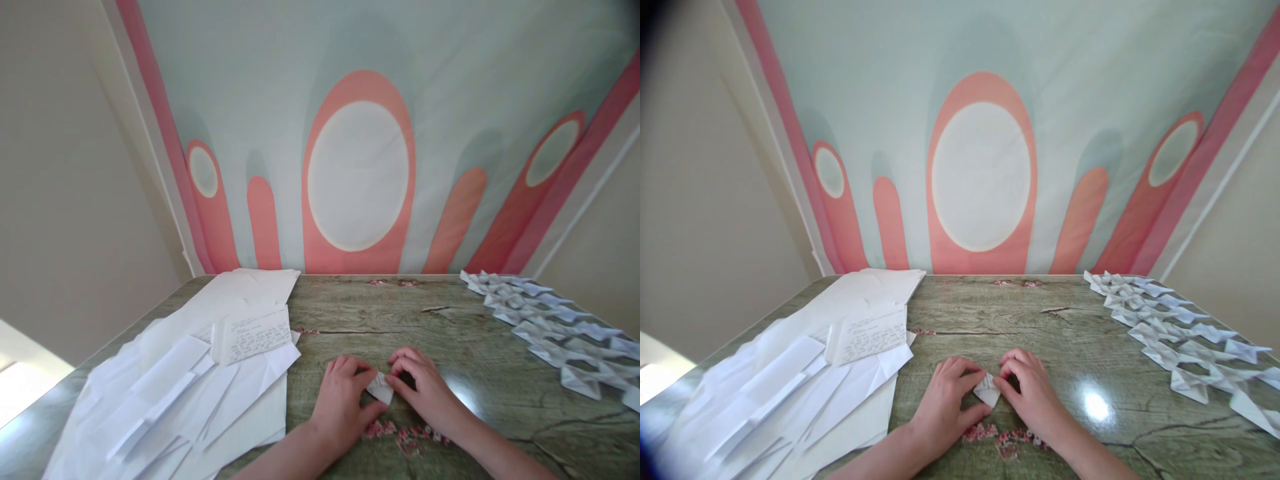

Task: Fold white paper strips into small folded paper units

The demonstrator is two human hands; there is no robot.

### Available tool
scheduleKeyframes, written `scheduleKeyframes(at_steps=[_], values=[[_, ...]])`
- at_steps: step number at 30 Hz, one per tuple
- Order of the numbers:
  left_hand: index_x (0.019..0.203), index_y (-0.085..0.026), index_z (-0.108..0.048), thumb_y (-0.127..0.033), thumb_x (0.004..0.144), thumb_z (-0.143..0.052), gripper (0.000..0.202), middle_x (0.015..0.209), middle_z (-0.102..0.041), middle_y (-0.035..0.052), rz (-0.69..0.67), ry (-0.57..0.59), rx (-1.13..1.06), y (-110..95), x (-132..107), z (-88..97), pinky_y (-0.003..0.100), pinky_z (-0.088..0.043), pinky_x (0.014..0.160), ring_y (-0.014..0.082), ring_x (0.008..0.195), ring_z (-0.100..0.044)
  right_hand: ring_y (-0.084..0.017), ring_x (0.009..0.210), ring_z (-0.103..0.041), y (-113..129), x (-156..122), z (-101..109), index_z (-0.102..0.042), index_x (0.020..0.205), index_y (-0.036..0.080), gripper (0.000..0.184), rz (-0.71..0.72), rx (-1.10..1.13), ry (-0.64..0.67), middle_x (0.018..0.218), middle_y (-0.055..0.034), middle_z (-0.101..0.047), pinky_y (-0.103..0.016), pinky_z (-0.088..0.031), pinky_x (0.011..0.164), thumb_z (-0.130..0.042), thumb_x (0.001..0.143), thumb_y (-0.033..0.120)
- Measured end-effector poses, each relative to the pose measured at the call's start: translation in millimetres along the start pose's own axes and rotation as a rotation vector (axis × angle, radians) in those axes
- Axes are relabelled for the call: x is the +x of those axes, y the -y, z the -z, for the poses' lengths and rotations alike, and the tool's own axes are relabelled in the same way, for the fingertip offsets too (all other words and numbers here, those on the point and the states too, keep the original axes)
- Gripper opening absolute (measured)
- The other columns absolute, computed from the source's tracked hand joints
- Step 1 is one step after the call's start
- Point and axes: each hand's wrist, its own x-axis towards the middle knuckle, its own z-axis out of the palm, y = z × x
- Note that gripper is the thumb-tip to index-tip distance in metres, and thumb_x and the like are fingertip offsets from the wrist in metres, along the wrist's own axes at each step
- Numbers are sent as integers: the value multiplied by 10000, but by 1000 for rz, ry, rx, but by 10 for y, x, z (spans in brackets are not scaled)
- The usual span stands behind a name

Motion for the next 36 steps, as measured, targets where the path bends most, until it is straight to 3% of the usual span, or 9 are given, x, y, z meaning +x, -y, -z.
scheduleKeyframes(at_steps=[7, 15, 22, 29, 36], values=[[1064, -282, -628, -322, 672, -743, 411, 1017, -587, 19, -13, -39, -89, 65, 18, -40, 348, -360, 874, 216, 979, -494, -218, 946, -522, 30, -12, 27, -566, 698, 220, 198, 4, -8, 9, 931, -36, -576, -383, -367, 848, -532, 816, 376], [1078, -275, -622, -397, 725, -687, 379, 1092, -567, 47, -31, 25, -23, 73, 16, -12, 385, -362, 891, 246, 1035, -475, -224, 936, -532, 2, -24, 4, -579, 713, 227, 179, 29, -14, -19, 921, -38, -585, -392, -384, 840, -534, 811, 371], [1081, -276, -621, -404, 771, -646, 336, 1089, -569, 43, -63, 24, 25, 116, 34, -38, 359, -380, 875, 231, 1013, -488, -217, 962, -532, 93, -61, 73, -613, 894, 247, 191, 99, 40, 26, 987, -48, -592, -377, -398, 853, -427, 860, 268], [1069, -272, -616, -386, 774, -651, 318, 1048, -580, 27, -72, 0, 26, 113, 38, -46, 339, -385, 851, 217, 969, -502, -234, 987, -509, 179, -113, 135, -583, 1089, 251, 371, 191, -50, 86, 1048, -60, -579, -397, -390, 879, -477, 750, 142], [1077, -261, -604, -352, 784, -647, 310, 1050, -577, 26, -86, 19, 72, 99, 40, -39, 340, -388, 858, 216, 975, -496, -224, 986, -507, 206, -123, 153, -583, 1123, 263, 414, 227, -87, 104, 1034, -51, -578, -382, -391, 882, -488, 745, 125]])
